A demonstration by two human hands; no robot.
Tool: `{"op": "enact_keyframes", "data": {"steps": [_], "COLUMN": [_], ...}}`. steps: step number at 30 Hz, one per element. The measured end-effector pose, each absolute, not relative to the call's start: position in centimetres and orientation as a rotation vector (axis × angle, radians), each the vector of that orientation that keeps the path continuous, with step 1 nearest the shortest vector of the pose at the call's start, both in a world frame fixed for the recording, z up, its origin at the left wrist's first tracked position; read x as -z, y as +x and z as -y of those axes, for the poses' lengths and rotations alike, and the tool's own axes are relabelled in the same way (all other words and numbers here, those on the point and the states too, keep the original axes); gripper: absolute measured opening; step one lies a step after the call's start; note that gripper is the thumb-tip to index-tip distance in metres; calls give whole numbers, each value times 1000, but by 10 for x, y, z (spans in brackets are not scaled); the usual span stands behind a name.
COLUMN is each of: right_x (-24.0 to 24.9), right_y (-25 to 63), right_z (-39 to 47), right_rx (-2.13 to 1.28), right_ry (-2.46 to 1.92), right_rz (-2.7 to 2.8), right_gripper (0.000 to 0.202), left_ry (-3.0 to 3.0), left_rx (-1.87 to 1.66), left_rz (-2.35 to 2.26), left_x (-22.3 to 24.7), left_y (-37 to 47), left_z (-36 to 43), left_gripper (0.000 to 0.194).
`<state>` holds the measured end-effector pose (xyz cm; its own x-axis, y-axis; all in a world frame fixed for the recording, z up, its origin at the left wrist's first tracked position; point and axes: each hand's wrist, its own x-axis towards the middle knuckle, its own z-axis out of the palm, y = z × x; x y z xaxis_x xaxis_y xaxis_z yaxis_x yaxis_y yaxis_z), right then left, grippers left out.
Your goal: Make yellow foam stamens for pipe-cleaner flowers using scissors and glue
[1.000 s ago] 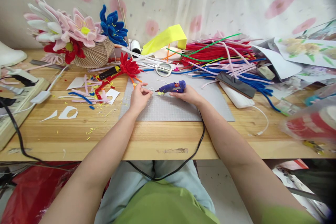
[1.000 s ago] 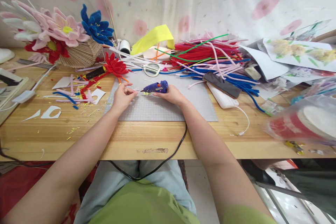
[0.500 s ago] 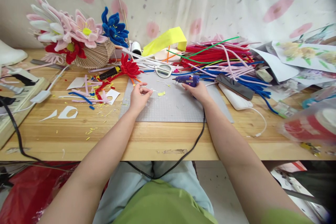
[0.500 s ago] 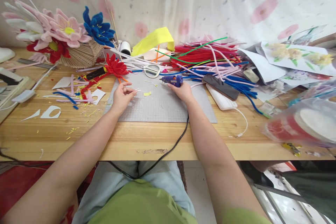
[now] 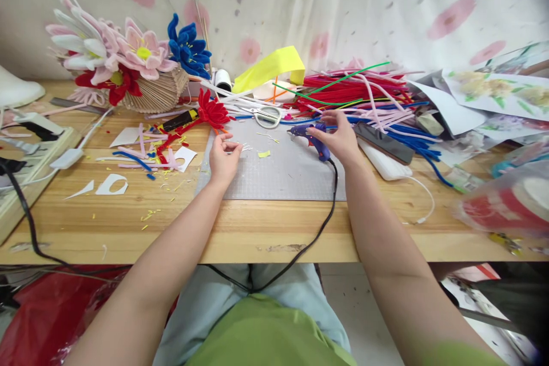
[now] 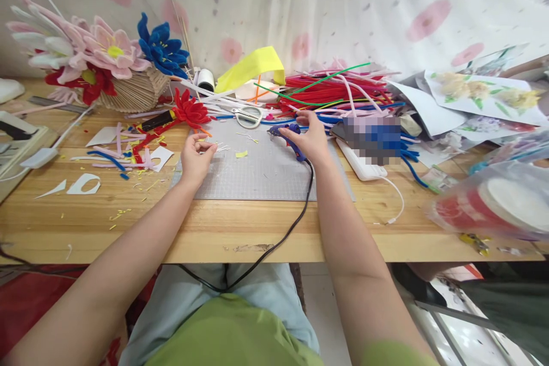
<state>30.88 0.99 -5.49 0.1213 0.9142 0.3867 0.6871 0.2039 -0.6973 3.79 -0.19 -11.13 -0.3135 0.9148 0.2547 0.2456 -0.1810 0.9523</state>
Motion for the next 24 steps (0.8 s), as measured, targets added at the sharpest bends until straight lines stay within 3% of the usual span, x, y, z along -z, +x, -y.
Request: {"op": "enact_keyframes", "data": {"steps": [3,7,10,16,24], "right_x": [35,37,57,72,77], "right_y": [293,253,227,206,213], "right_z": [4,6,-9,-29,-21], "right_rx": [-147,-376,-537,-785,-1097], "right_ry": [-1448,-1374,-1448,-1661,-1544], "right_rz": [1698,2077,2256,2217,1979], "right_gripper": [39,19,18,36,21], "left_ry": [1406,1478,1499,1509,1436], "left_rx": [-1549,-1525,-1505,-1469,-1504], "left_rz": [-1521,-1485,-1477,-1488,-1410], "left_x": [110,107,106,105,110], "left_y": [39,41,42,41,42], "left_z": [3,7,8,8,5], "left_gripper": [32,33,31,28,28]}}
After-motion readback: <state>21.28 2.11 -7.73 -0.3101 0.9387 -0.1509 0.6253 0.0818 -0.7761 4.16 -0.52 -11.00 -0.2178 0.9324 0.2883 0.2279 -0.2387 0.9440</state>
